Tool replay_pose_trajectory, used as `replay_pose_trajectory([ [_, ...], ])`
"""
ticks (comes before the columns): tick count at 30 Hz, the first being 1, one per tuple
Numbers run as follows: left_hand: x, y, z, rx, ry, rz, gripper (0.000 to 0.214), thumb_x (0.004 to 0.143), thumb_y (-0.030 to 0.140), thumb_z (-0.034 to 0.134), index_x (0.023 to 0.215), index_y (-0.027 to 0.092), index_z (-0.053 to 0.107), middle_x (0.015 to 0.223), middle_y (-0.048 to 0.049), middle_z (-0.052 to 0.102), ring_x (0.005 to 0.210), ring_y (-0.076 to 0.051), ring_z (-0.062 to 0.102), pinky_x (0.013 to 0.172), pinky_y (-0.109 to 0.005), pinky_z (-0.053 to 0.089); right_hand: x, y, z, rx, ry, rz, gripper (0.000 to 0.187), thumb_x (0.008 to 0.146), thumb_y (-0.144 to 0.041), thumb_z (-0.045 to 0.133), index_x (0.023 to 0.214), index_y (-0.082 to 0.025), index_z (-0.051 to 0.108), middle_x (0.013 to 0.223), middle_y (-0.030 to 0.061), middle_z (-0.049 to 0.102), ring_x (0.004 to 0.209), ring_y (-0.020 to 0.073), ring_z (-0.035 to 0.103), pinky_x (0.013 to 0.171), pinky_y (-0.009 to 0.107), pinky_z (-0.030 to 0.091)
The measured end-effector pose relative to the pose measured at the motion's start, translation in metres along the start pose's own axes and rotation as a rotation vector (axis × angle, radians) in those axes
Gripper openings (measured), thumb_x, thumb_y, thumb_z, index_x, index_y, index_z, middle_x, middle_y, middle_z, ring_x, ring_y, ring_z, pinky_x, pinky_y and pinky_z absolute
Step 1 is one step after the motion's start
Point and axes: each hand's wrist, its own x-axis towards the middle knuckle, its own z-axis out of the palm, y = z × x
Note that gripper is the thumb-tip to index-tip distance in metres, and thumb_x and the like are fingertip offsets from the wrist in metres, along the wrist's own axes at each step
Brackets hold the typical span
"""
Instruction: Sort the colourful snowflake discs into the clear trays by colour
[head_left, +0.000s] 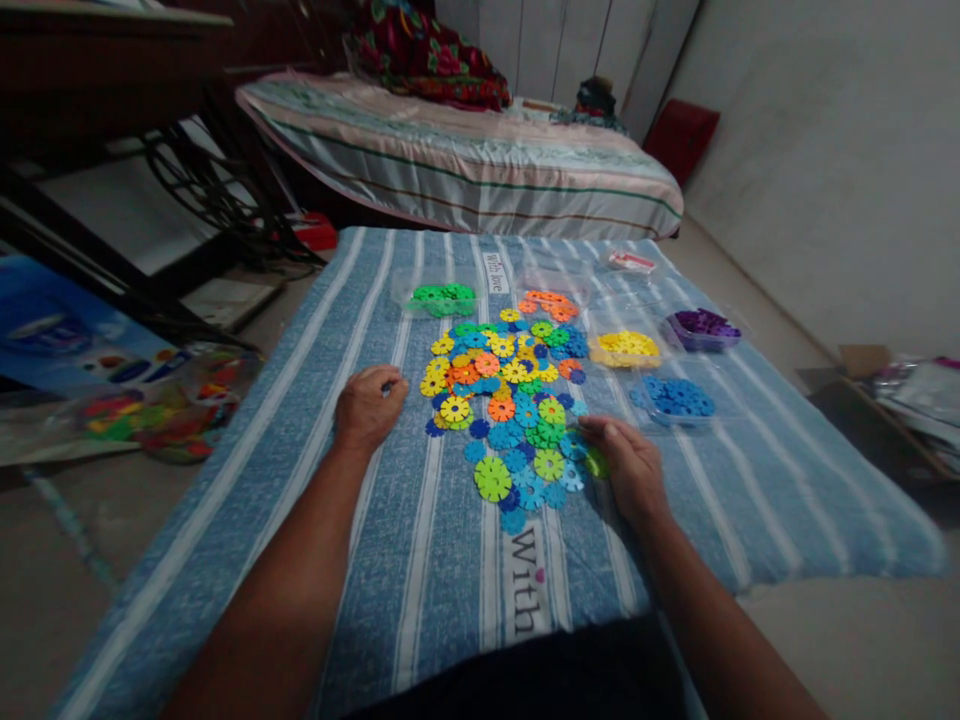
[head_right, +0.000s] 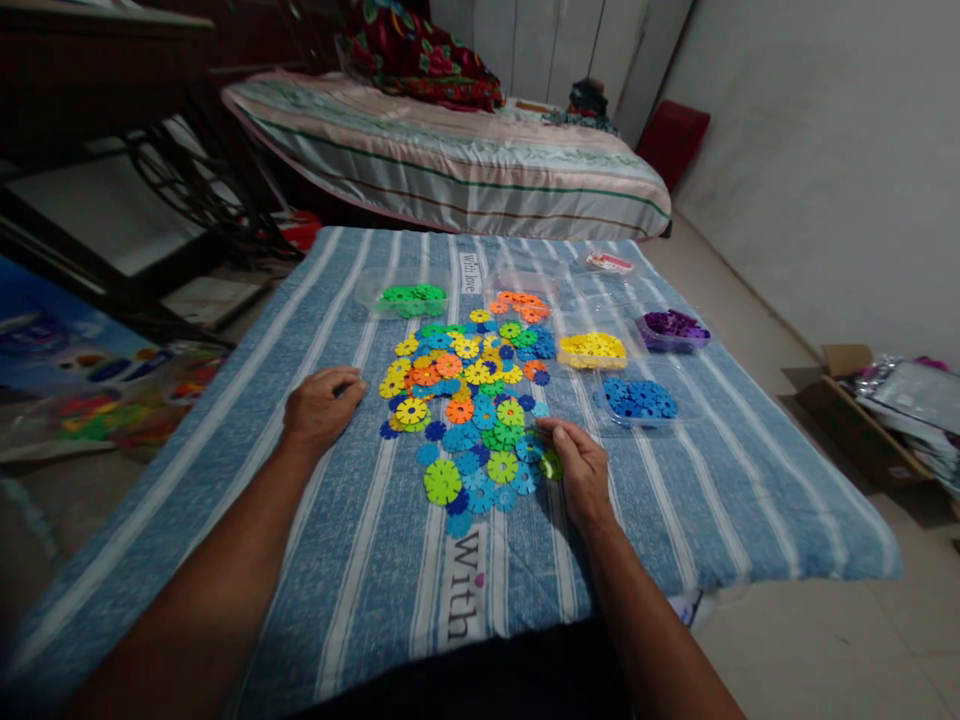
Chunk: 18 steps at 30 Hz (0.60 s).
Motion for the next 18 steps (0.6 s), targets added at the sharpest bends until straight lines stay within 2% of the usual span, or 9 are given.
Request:
replay_pose_trajectory([
  [9, 0.0006, 0.0005, -0.0012, 0.001, -0.017, -0.007, 0.018, 0.078, 0.032, 0.053, 0.077, 0.020, 0.067, 0.109, -0.0072, 0.074, 0.107, -0.023, 0.066, 0.101, -0.032, 0.048, -0.0005, -0.0051, -0.0002, -0.082, -0.016, 0.001, 0.031, 0.081, -0.050, 0.067, 0.088, -0.022, 0.078, 0.092, 0.0070, 0.075, 0.085, 0.0219, 0.068, 0.080, 0.038, 0.054],
  [18, 0.0017, -0.0031, 0.0002, -0.019, 0.001, -0.017, 0.018, 0.077, 0.032, 0.053, 0.076, 0.020, 0.067, 0.107, -0.0076, 0.074, 0.105, -0.022, 0.067, 0.100, -0.032, 0.049, -0.0001, -0.0066, 0.0013, -0.129, -0.065, -0.043, 0.029, 0.083, -0.048, 0.065, 0.084, -0.022, 0.078, 0.087, 0.0063, 0.075, 0.085, 0.0222, 0.068, 0.081, 0.038, 0.053],
])
